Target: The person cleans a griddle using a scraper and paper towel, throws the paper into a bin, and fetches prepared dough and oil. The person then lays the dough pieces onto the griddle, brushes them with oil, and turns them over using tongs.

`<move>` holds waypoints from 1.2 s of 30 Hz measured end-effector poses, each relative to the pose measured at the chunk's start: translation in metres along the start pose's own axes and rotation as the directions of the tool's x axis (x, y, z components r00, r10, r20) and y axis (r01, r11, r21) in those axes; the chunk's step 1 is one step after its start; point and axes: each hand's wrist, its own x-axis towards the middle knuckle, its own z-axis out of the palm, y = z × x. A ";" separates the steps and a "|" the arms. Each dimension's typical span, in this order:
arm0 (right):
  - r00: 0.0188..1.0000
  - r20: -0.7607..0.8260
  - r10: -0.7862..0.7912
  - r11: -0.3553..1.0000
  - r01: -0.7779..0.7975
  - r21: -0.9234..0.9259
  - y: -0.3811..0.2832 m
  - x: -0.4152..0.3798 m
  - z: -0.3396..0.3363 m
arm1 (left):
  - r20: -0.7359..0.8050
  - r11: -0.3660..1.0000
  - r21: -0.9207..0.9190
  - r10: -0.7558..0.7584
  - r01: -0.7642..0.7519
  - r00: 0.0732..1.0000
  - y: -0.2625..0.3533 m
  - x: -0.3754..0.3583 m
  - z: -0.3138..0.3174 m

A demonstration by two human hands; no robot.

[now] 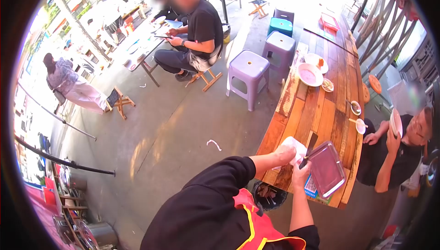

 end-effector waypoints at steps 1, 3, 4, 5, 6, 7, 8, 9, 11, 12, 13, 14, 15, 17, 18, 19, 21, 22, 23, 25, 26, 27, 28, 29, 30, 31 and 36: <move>0.999 -0.007 -0.037 0.999 0.036 -0.010 0.002 -0.001 -0.001 | -0.047 0.999 0.034 0.035 -0.033 0.998 -0.007 0.003 0.019; 0.994 -0.022 -0.109 0.994 0.108 -0.024 -0.006 -0.005 -0.003 | -0.074 0.978 0.181 0.122 -0.107 0.990 -0.009 0.006 0.029; 0.997 -0.010 -0.081 0.996 0.080 -0.029 -0.001 -0.003 -0.002 | -0.052 0.967 0.228 0.128 -0.114 0.990 -0.007 0.007 0.028; 0.995 -0.016 -0.099 0.994 0.098 -0.043 0.002 -0.003 0.000 | -0.037 0.959 0.254 0.138 -0.124 0.990 -0.008 0.010 0.029; 0.993 -0.023 -0.119 0.991 0.117 -0.058 0.007 -0.002 0.002 | -0.024 0.950 0.280 0.149 -0.136 0.989 -0.009 0.014 0.033; 0.990 -0.031 -0.135 0.988 0.133 -0.076 0.011 -0.001 0.003 | -0.009 0.942 0.301 0.160 -0.150 0.987 -0.009 0.017 0.037; 0.994 -0.021 -0.110 0.993 0.108 -0.055 0.003 -0.005 0.001 | 0.014 0.945 0.287 0.161 -0.158 0.987 -0.010 0.019 0.040; 0.995 -0.014 -0.098 0.995 0.097 -0.038 0.005 -0.005 0.000 | 0.018 0.955 0.250 0.163 -0.162 0.987 -0.010 0.020 0.042; 0.997 0.004 -0.079 0.997 0.079 0.001 0.011 -0.003 0.003 | 0.021 0.970 0.180 0.162 -0.163 0.987 -0.012 0.020 0.038; 0.998 0.047 -0.043 0.999 0.042 0.019 0.014 -0.003 0.003 | 0.039 0.975 0.170 0.139 -0.143 0.990 -0.009 0.019 0.031; 0.998 0.044 -0.055 0.998 0.054 0.013 0.015 -0.001 0.004 | 0.057 0.979 0.163 0.117 -0.124 0.992 -0.005 0.018 0.023; 0.997 0.040 -0.063 0.998 0.063 0.007 0.017 0.000 0.004 | 0.077 0.982 0.156 0.095 -0.106 0.992 -0.002 0.017 0.016; 0.997 0.038 -0.071 0.997 0.071 0.000 0.019 -0.001 0.005 | 0.083 0.983 0.146 0.100 -0.111 0.992 -0.003 0.017 0.015; 0.996 0.058 -0.066 0.998 0.065 0.014 0.025 0.000 0.006 | 0.093 0.985 0.127 0.108 -0.119 0.990 -0.005 0.017 0.014; 0.996 0.066 -0.067 0.998 0.065 0.023 0.027 0.002 0.007 | 0.052 0.983 0.129 0.122 -0.128 0.991 -0.006 0.014 0.016; 0.997 0.053 -0.064 0.998 0.062 0.032 0.029 0.002 0.008 | 0.003 0.981 0.134 0.140 -0.139 0.990 -0.008 0.013 0.024; 0.997 0.045 -0.061 0.996 0.059 0.061 0.026 0.003 0.007 | -0.112 0.958 0.265 0.148 -0.114 0.983 -0.018 0.020 0.058; 0.997 0.052 -0.051 0.996 0.047 0.077 0.022 0.003 0.006 | -0.062 0.946 0.299 0.153 -0.127 0.986 -0.017 0.021 0.058; 0.997 0.060 -0.041 0.995 0.035 0.093 0.017 0.002 0.005 | -0.129 0.947 0.282 0.196 -0.153 0.972 -0.011 0.014 0.050; 0.997 0.055 -0.048 0.996 0.044 0.074 0.018 0.004 0.005 | -0.123 0.909 0.369 0.253 -0.192 0.960 -0.020 0.022 0.071; 0.994 0.038 -0.103 0.992 0.100 0.076 0.020 0.006 0.005 | -0.066 0.915 0.354 0.230 -0.192 0.971 -0.014 0.021 0.056; 0.988 0.021 -0.152 0.986 0.150 0.078 0.023 0.006 0.008 | -0.003 0.922 0.337 0.206 -0.193 0.979 -0.008 0.019 0.044; 0.981 0.007 -0.194 0.978 0.193 0.081 0.027 0.007 0.010 | -0.024 0.932 0.298 0.223 -0.206 0.975 -0.011 0.021 0.044; 0.980 0.021 -0.199 0.978 0.197 0.063 0.032 0.010 0.010 | -0.041 0.941 0.258 0.239 -0.220 0.970 -0.015 0.022 0.048; 0.979 0.035 -0.198 0.979 0.197 0.044 0.038 0.012 0.009 | -0.054 0.947 0.215 0.254 -0.237 0.966 -0.019 0.022 0.052; 0.980 0.049 -0.192 0.981 0.191 0.026 0.043 0.012 0.010 | -0.081 0.967 0.169 0.206 -0.190 0.975 -0.020 0.023 0.055; 0.990 0.122 -0.064 0.996 0.056 0.069 0.006 0.001 -0.003 | -0.110 0.995 -0.092 0.039 -0.049 0.993 -0.010 0.007 0.008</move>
